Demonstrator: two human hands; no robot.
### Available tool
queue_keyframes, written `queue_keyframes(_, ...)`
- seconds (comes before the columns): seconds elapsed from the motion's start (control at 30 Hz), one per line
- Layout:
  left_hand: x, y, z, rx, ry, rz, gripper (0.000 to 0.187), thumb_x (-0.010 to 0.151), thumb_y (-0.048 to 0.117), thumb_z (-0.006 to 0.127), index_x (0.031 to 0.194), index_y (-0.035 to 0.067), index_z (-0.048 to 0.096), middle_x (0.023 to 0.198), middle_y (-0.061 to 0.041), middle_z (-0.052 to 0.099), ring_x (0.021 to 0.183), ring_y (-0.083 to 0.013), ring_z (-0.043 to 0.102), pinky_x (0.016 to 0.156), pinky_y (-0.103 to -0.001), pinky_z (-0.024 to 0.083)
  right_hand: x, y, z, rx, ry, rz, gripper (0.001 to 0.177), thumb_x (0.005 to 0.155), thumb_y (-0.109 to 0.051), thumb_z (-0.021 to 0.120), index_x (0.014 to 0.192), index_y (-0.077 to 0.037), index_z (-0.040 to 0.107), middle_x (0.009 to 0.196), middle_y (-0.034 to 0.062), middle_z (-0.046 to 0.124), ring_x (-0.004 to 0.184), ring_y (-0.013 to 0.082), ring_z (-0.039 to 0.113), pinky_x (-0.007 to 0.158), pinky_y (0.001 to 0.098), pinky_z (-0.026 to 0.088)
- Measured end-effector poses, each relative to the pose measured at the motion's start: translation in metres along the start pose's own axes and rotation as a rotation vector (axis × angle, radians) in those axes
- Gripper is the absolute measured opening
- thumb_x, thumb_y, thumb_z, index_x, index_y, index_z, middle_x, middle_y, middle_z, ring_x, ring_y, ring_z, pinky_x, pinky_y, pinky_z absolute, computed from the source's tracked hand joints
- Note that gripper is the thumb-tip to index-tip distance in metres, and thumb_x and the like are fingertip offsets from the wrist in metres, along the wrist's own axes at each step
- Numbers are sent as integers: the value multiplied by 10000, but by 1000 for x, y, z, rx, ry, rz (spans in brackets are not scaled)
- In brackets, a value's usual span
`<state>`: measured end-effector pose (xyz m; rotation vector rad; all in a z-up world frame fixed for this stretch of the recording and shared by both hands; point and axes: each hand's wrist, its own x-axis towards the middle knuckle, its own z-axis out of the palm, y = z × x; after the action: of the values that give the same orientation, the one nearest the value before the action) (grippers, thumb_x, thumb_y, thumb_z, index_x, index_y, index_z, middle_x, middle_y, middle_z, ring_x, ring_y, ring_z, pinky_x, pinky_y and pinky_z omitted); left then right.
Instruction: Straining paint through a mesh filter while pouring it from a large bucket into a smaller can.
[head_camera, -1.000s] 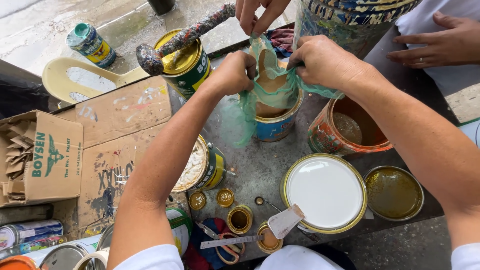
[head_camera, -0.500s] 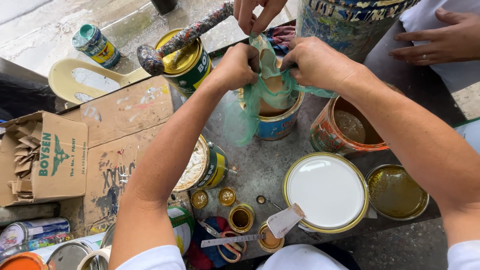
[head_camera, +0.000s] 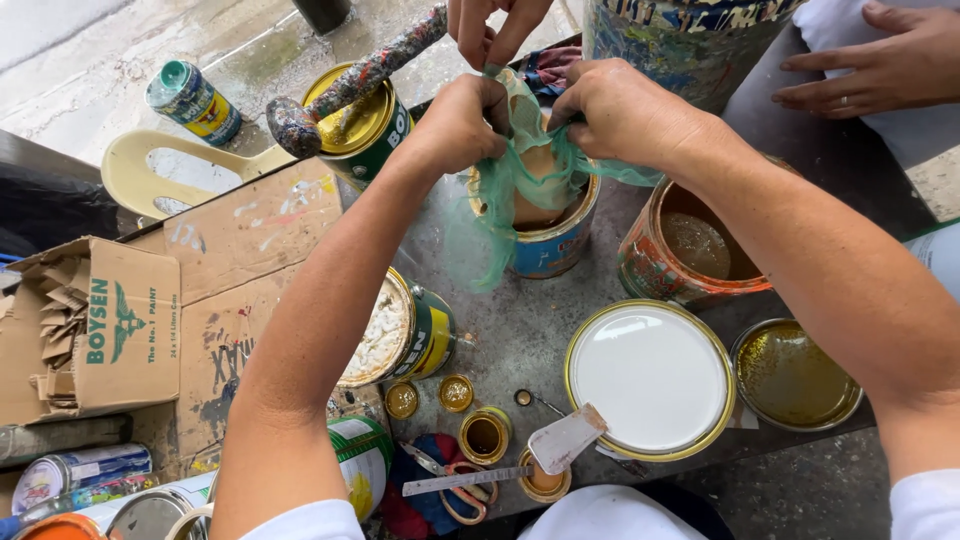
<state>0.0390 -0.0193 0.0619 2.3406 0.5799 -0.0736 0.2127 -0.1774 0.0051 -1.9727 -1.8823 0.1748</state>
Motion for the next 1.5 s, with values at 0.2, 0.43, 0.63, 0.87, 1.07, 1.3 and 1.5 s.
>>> queue_keyframes(0.2, -1, 1, -1, 42, 29, 34, 188, 671, -22, 712, 707, 135, 615, 745, 1, 613, 693, -152, 518, 544, -349, 427, 4, -7, -5, 9, 2, 11, 305, 858, -31, 650, 1096, -105, 826, 1020, 123, 574, 931, 375, 583, 755, 538, 515)
queue_keyframes(0.43, -5, 7, -4, 40, 55, 36, 200, 669, -30, 693, 693, 142, 594, 727, 6, 597, 685, -149, 500, 539, -346, 414, 4, -11, -9, 23, 12, 17, 304, 849, -10, 647, 1077, -98, 827, 1073, 118, 617, 985, 375, 611, 831, 517, 534)
queue_keyframes(0.63, 3, 2, -2, 62, 87, 94, 196, 627, -9, 683, 663, 149, 573, 683, 22, 568, 660, -144, 461, 531, -350, 374, 5, -10, -11, 90, 40, -34, 276, 805, -35, 663, 1015, -103, 830, 1223, 141, 566, 1109, 362, 584, 924, 491, 485)
queue_keyframes(0.87, 2, 15, -8, 42, 73, 121, 287, 668, -67, 703, 656, 157, 523, 683, 19, 560, 650, -138, 489, 532, -338, 397, 19, -41, -53, 481, -261, 158, 214, 825, -55, 674, 986, -120, 800, 1736, 126, 242, 1585, 267, 260, 1112, 462, 393)
queue_keyframes(1.07, 23, -3, 1, -281, 257, 68, 219, 591, -28, 675, 633, 142, 543, 659, 9, 547, 664, -130, 489, 546, -325, 368, 18, -45, -43, 545, -349, 112, 124, 852, -100, 739, 974, -87, 753, 944, -23, 626, 845, 129, 544, 743, 300, 459)
queue_keyframes(1.3, 23, 22, 7, -294, 331, -67, 264, 570, -37, 628, 661, 150, 465, 648, 0, 500, 657, -147, 448, 536, -333, 338, 13, -41, -27, 619, -259, 62, 99, 878, -94, 764, 967, -62, 734, 1180, 34, 577, 1002, 187, 572, 840, 354, 519)
queue_keyframes(1.5, 24, 23, 14, -81, 406, -53, 331, 651, -13, 677, 826, 144, 444, 785, -70, 561, 747, -240, 532, 597, -411, 390, 9, -27, -12, 700, -176, 176, 158, 850, -25, 753, 1004, -58, 763, 1032, 34, 713, 936, 176, 652, 808, 362, 534)
